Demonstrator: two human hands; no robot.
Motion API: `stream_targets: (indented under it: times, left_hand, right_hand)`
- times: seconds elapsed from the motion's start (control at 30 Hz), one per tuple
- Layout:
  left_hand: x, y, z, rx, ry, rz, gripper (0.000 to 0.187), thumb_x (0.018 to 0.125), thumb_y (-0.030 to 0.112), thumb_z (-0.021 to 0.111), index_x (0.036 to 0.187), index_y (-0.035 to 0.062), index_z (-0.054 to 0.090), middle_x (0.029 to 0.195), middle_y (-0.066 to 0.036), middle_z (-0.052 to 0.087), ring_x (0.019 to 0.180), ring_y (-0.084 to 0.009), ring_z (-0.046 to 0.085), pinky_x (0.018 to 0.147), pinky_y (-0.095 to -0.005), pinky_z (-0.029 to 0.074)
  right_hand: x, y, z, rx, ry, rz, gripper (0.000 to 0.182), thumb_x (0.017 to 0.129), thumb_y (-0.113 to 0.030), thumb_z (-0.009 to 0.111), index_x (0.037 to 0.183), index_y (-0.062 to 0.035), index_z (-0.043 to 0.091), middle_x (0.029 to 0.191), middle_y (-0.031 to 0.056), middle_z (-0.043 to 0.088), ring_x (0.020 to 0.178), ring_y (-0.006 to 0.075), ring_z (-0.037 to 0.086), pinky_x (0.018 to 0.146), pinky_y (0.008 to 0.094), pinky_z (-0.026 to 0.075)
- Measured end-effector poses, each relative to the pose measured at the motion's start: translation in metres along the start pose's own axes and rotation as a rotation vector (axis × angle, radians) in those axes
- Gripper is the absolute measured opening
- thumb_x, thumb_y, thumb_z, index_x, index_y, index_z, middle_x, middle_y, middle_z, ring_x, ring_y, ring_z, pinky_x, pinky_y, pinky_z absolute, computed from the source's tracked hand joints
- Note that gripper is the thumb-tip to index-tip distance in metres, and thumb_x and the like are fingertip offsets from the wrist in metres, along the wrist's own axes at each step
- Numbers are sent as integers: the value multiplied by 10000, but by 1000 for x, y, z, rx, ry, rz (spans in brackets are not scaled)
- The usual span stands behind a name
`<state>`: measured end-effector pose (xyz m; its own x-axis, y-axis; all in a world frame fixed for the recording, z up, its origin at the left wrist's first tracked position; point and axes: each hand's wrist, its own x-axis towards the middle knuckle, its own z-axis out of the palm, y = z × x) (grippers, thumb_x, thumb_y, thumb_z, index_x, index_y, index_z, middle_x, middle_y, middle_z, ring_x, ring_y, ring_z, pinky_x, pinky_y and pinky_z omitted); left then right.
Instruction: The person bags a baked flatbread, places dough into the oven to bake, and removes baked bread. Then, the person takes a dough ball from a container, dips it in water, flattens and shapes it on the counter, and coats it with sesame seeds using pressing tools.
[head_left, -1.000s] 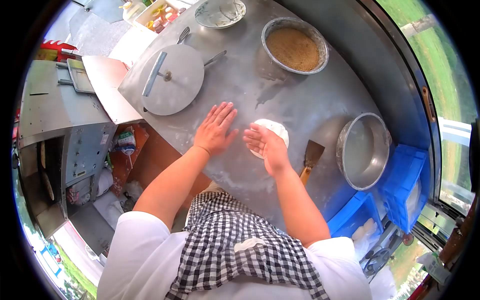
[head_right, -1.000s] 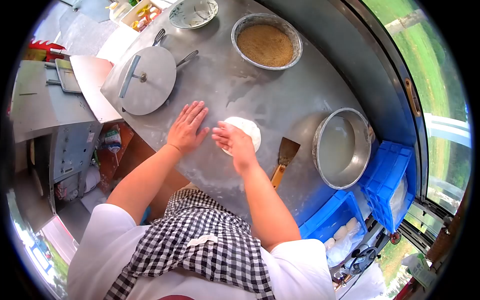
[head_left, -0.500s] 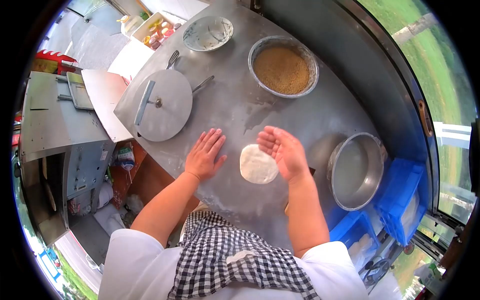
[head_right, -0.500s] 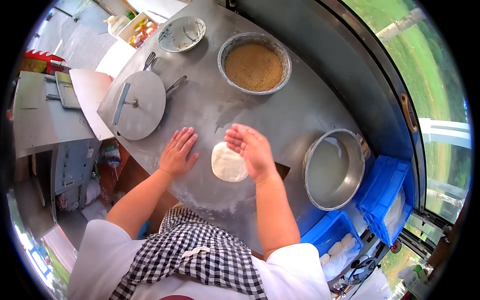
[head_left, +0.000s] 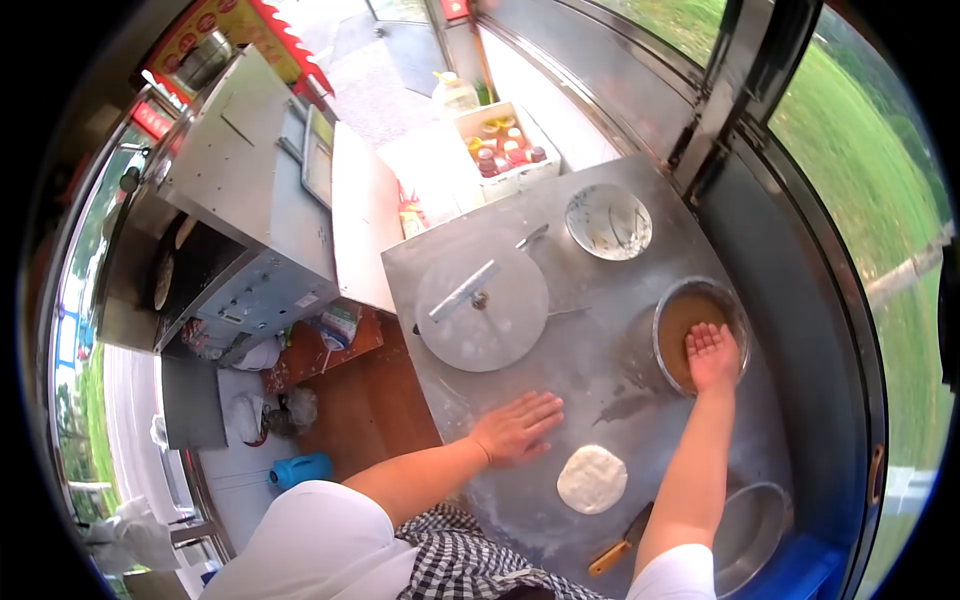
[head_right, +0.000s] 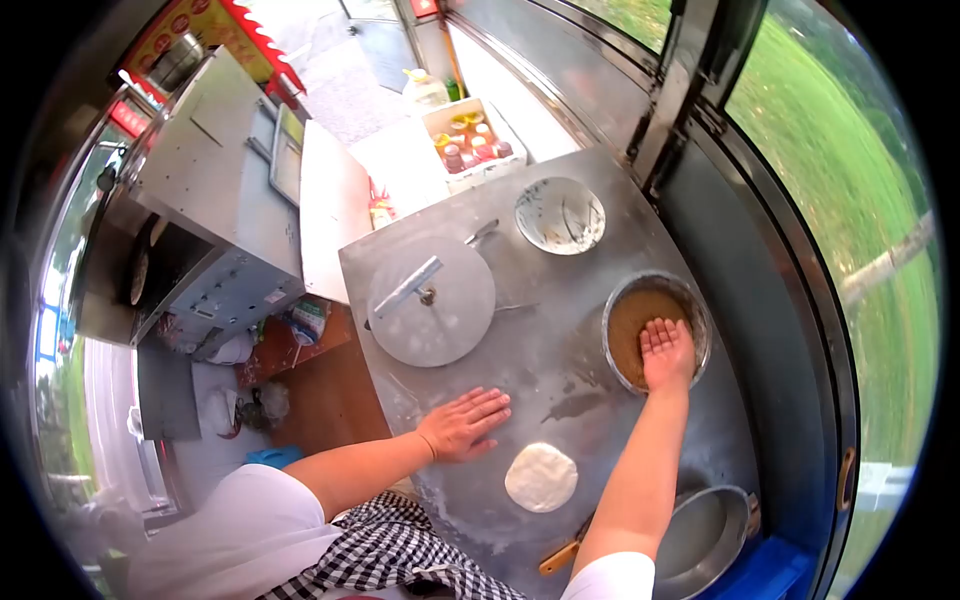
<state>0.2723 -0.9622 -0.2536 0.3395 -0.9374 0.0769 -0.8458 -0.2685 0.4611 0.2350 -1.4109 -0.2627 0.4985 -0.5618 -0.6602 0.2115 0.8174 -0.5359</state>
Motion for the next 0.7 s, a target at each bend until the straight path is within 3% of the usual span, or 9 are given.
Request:
stream_targets:
  times: [0.1, 0.3, 0.43, 0.57, 0.7]
  left_hand:
    - [-1, 4, 0, -1, -20, -7, 606, 994, 360, 634, 1514, 75, 507, 1640, -116, 415, 1546, -283, 347, 1284, -470, 266]
    - [-2, 4, 1, 3, -2, 4, 601, 975, 342, 661, 1495, 74, 524, 1630, -126, 427, 1535, -302, 364, 1276, -478, 282]
    - [-1, 2, 5, -45, 34, -7, 583, 935, 296, 705, 1459, 80, 565, 1596, -137, 472, 1499, -330, 418, 1257, -492, 312]
    - [9, 13, 3, 42, 35, 11, 582, 919, 284, 719, 1447, 84, 577, 1581, -116, 494, 1492, -306, 430, 1259, -473, 311]
    - [5, 9, 8, 62, 26, 2, 571, 918, 280, 718, 1437, 83, 586, 1569, -115, 507, 1491, -299, 432, 1258, -470, 315]
  right_hand:
    - [-72, -7, 26, -41, -280, -81, 329, 1072, -309, 578, 1209, -20, 654, 1133, 106, 711, 1098, 277, 685, 1019, 439, 559]
    - [-191, 22, 11, -114, -411, -62, 386, 1100, -322, 507, 1237, 5, 659, 1151, 131, 723, 1085, 280, 699, 998, 436, 572]
    - [-231, 62, -47, -75, -304, 33, 381, 1101, -284, 499, 1277, 23, 640, 1165, 168, 726, 1110, 320, 699, 1008, 460, 559]
    - [-275, 93, -79, -127, -106, 70, 339, 1091, -245, 529, 1216, 48, 642, 1100, 170, 722, 1032, 295, 711, 971, 422, 576]
    - [-288, 132, -95, -239, -91, 177, 340, 1092, -231, 524, 1237, 58, 628, 1127, 167, 709, 1043, 278, 708, 986, 417, 571]
